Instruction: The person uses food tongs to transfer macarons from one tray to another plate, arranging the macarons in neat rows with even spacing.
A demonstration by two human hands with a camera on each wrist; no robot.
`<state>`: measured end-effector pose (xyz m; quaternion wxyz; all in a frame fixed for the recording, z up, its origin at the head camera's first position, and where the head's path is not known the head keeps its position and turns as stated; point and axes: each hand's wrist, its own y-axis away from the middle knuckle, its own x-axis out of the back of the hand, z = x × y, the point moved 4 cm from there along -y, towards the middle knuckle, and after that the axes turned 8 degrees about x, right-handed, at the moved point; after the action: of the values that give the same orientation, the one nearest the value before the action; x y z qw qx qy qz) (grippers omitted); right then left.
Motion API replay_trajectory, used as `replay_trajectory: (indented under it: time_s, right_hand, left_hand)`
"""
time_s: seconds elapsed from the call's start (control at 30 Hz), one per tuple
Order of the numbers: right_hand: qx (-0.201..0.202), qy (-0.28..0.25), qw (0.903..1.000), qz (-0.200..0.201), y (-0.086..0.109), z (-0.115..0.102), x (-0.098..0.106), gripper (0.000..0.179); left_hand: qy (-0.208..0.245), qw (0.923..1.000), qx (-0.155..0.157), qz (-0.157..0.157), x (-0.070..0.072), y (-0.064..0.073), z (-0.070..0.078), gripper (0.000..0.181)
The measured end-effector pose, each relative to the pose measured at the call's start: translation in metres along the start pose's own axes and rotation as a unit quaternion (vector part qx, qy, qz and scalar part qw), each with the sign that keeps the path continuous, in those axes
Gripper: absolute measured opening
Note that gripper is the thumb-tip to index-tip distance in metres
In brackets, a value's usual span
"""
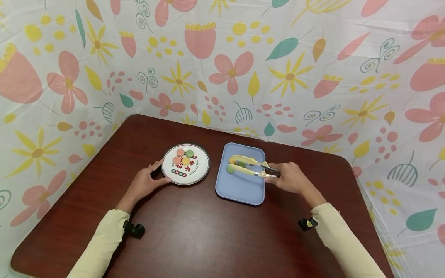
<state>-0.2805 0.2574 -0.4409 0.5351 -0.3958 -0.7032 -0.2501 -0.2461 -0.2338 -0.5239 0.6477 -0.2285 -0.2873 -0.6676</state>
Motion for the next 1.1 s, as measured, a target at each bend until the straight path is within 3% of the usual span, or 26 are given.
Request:
replay_trajectory:
  time_s: [0.43,1.1]
  right_hand:
    - [0.008,-0.015,0.9998,0.006,0.012,0.003,-0.021,0.062]
    - [0.01,-0.016,0.9997,0.018,0.016,0.003,-0.032,0.058]
  left_hand:
    - [-0.002,1.0,-0.002,0.001,-0.001,0.0,0.0,0.096]
    - [-0.003,0.9999,-0.004,0.009,-0.001,0.0,0.001,0.094]
